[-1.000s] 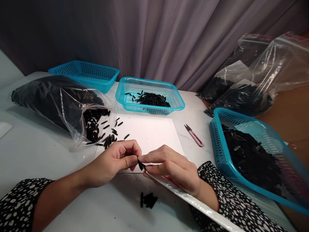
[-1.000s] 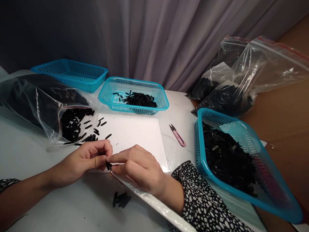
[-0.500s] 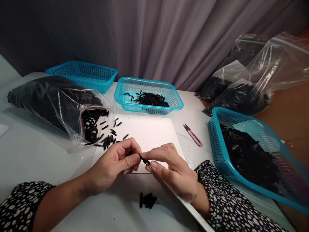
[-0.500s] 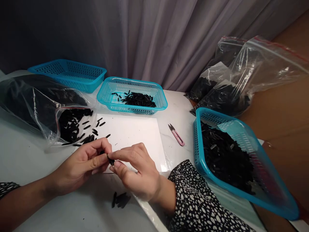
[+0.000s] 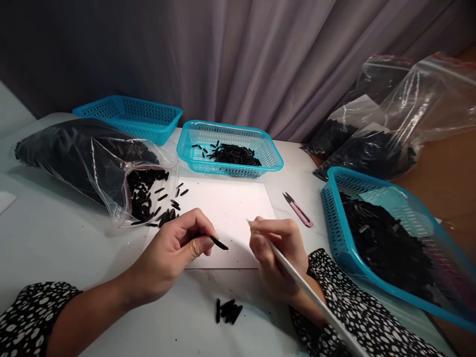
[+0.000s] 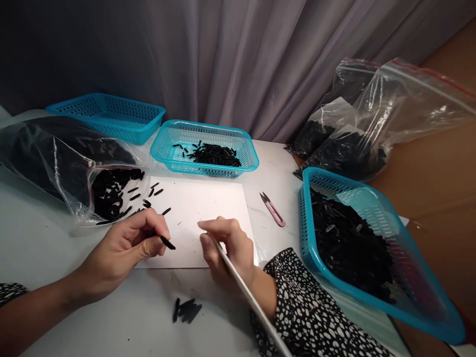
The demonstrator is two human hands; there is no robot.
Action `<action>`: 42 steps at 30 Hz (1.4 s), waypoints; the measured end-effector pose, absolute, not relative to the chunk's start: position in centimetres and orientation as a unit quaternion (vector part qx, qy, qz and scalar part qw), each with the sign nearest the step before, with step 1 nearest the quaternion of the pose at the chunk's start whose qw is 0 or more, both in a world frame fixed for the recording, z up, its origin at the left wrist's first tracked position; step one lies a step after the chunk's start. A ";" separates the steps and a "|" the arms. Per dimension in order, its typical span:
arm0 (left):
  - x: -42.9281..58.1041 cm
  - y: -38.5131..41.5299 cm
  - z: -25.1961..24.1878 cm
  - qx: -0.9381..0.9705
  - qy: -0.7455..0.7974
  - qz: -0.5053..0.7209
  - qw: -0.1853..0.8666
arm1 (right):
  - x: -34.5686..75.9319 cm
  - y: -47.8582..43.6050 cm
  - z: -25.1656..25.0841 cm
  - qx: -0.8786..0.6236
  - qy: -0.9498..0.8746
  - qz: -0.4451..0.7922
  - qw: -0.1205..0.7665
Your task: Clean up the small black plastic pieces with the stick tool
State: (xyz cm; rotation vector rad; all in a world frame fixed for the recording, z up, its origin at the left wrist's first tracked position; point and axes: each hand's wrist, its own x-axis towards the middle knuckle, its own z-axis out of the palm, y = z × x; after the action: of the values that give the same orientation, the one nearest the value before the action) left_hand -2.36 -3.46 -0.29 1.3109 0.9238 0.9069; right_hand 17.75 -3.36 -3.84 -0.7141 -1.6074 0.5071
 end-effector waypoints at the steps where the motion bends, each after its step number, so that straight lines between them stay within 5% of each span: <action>1: -2.4 -3.5 -0.3 0.569 0.401 0.393 0.601 | 17.7 -3.3 -4.0 -0.305 -0.703 0.233 0.599; 11: -2.1 -3.4 0.0 0.562 0.402 0.395 0.605 | 17.2 -2.8 -3.3 -0.270 -0.773 0.175 0.546; 26: -2.2 -2.5 0.0 0.423 0.425 0.402 0.692 | 15.2 0.3 -4.4 -0.267 -0.446 0.725 0.452; 42: -2.2 -2.1 -0.5 0.405 0.485 0.407 0.659 | 15.4 -0.3 -4.2 -0.301 -0.418 0.719 0.466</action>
State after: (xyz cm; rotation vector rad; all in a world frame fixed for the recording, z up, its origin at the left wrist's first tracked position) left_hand -2.25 -2.11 -0.54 0.9171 1.0983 0.9215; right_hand 15.38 -0.25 -4.16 -0.7387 -1.0268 1.7645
